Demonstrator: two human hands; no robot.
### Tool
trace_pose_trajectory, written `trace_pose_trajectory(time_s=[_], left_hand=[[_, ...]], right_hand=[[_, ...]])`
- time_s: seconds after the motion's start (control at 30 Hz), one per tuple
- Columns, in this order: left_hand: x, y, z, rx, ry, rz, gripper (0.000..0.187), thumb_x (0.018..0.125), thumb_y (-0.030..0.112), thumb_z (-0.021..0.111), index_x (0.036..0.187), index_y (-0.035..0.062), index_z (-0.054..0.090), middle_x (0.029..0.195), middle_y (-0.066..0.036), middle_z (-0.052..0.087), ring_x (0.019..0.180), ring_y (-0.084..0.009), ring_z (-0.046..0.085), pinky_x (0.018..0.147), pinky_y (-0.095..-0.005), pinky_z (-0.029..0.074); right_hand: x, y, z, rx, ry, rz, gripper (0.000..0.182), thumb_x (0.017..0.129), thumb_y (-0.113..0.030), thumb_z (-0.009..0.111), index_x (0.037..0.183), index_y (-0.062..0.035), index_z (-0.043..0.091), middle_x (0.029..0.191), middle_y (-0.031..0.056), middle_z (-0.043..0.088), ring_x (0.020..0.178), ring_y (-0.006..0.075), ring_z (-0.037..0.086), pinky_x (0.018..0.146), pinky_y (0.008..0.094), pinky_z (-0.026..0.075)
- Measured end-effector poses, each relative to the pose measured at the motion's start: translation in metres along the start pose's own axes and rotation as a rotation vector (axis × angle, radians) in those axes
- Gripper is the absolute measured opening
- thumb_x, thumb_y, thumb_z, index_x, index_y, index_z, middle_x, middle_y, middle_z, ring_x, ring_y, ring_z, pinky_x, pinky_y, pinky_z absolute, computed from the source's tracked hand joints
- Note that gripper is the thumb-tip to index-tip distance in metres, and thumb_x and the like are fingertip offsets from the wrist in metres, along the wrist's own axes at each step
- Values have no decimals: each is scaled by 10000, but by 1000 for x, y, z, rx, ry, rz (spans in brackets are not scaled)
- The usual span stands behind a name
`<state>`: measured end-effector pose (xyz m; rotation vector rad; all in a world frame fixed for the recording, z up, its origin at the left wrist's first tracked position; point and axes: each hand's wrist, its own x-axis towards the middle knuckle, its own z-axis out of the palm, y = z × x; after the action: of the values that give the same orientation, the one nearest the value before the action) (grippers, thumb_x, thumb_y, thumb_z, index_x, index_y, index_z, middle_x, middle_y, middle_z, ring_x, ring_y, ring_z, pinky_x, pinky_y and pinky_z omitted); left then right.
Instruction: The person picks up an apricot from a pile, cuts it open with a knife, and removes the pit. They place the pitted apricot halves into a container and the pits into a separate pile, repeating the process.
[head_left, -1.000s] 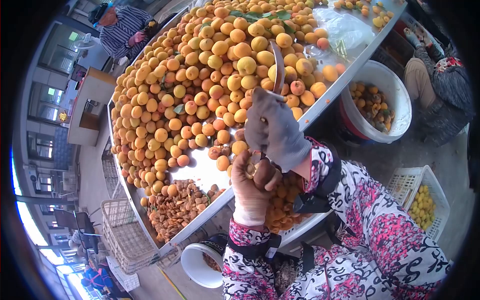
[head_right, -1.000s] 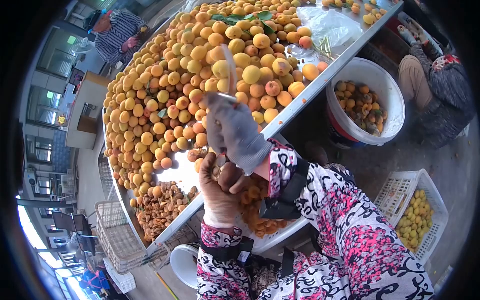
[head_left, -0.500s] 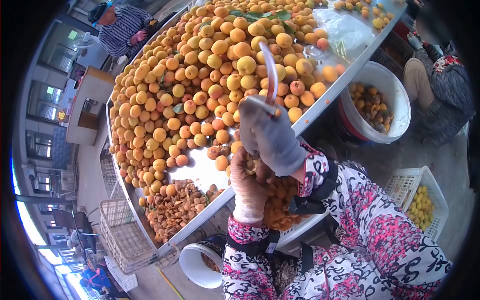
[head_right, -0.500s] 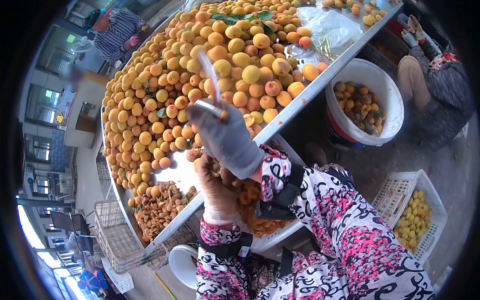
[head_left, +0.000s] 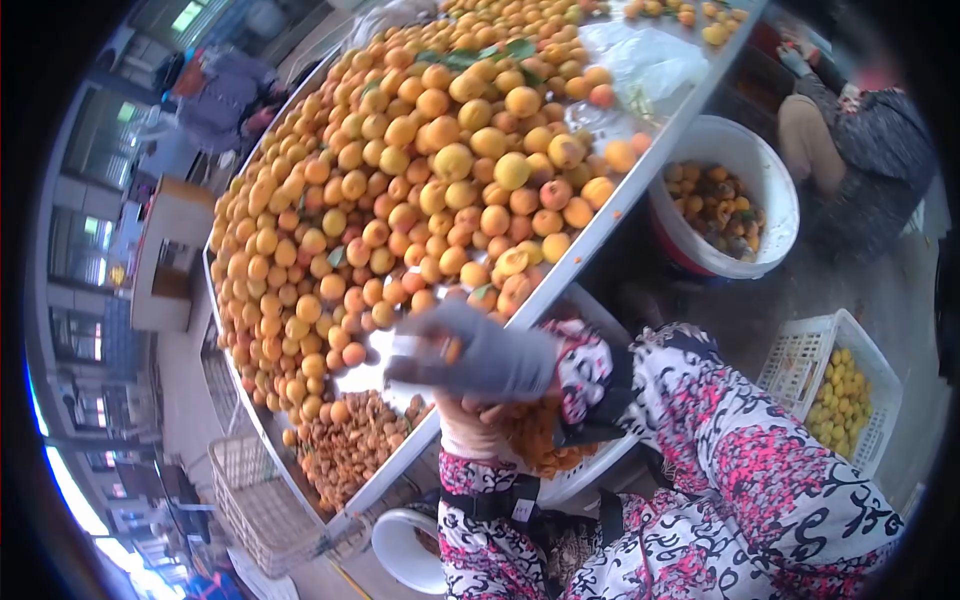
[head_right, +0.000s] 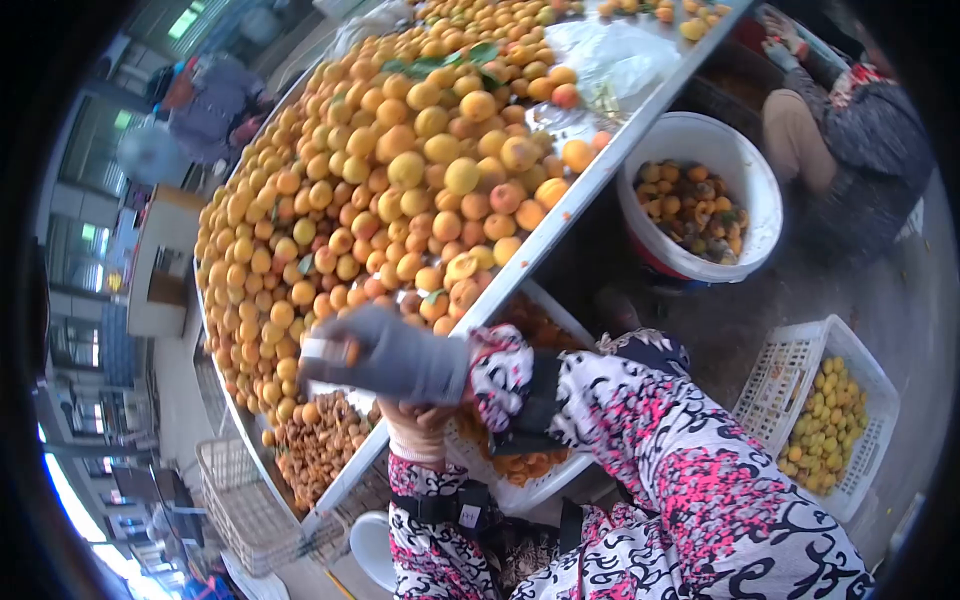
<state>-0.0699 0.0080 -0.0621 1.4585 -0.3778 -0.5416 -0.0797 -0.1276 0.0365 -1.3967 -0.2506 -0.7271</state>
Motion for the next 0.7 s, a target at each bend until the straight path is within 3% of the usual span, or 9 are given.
trace_pose_trajectory(time_s=[0.07, 0.13, 0.27, 0.33, 0.4, 0.43, 0.53, 0.67, 0.7], left_hand=[[7, 2, -1, -159, -172, -27, 369, 864, 180, 514, 1201, 51, 436, 972, -95, 556, 743, -118, 599, 470, -219, 496], [14, 6, -1, -469, -444, -111, 358, 858, 229, 526, 1154, 39, 458, 935, -80, 558, 734, -126, 587, 522, -241, 496], [29, 13, -2, -1098, -934, -315, 381, 845, 325, 552, 1060, 14, 502, 862, -50, 563, 718, -143, 562, 627, -286, 495], [30, 21, 12, -1221, -951, -447, 500, 852, 439, 523, 1101, 6, 512, 974, -78, 575, 866, -171, 575, 784, -335, 486], [15, 59, 57, -335, 470, -442, 403, 925, 485, 364, 735, 156, 499, 424, 30, 313, 331, -110, 308, 297, -242, 223], [16, 59, 56, -334, 471, -441, 403, 925, 485, 364, 735, 156, 499, 424, 30, 313, 331, -110, 308, 297, -242, 223], [16, 53, 49, -341, 409, -365, 367, 910, 471, 401, 822, 127, 495, 560, 2, 361, 474, -130, 354, 426, -270, 263], [19, 43, 29, -358, 337, -253, 368, 891, 453, 451, 937, 89, 490, 742, -36, 425, 664, -157, 416, 597, -308, 316], [19, 40, 23, -364, 322, -223, 378, 886, 448, 464, 966, 80, 489, 787, -45, 441, 712, -163, 431, 640, -317, 329]], right_hand=[[-4, -13, -3, 38, -388, 22, 238, 793, -342, 686, 727, -126, 612, 575, 100, 517, 519, 206, 523, 504, 302, 409], [-6, -10, 0, -14, -382, 45, 241, 808, -345, 669, 757, -113, 632, 577, 73, 552, 507, 179, 527, 511, 301, 421], [6, -12, -19, 594, 53, 679, 274, 840, -280, 651, 759, -38, 551, 629, -25, 490, 521, 70, 456, 471, 233, 387], [3, -6, -16, 591, 172, 638, 261, 834, -269, 659, 756, -42, 558, 592, 3, 468, 499, 70, 444, 438, 248, 361], [0, 1, -9, 27, 17, 33, 267, 827, -278, 661, 700, -78, 537, 532, 23, 413, 464, 106, 444, 431, 283, 351], [-3, -4, -13, -38, -175, 43, 317, 814, -364, 650, 719, -81, 543, 517, 86, 483, 476, 223, 535, 457, 310, 401], [-17, -2, 3, -380, -456, -214, 173, 722, -239, 661, 702, -116, 542, 544, 57, 541, 531, 274, 589, 471, 368, 434], [-33, 10, 30, -609, -101, -282, 125, 485, -167, 625, 462, -169, 502, 453, 34, 489, 441, 250, 536, 399, 408, 381], [-27, 13, 22, -532, -241, -402, 122, 495, -181, 612, 431, -162, 511, 464, 38, 503, 427, 253, 523, 399, 394, 389]])
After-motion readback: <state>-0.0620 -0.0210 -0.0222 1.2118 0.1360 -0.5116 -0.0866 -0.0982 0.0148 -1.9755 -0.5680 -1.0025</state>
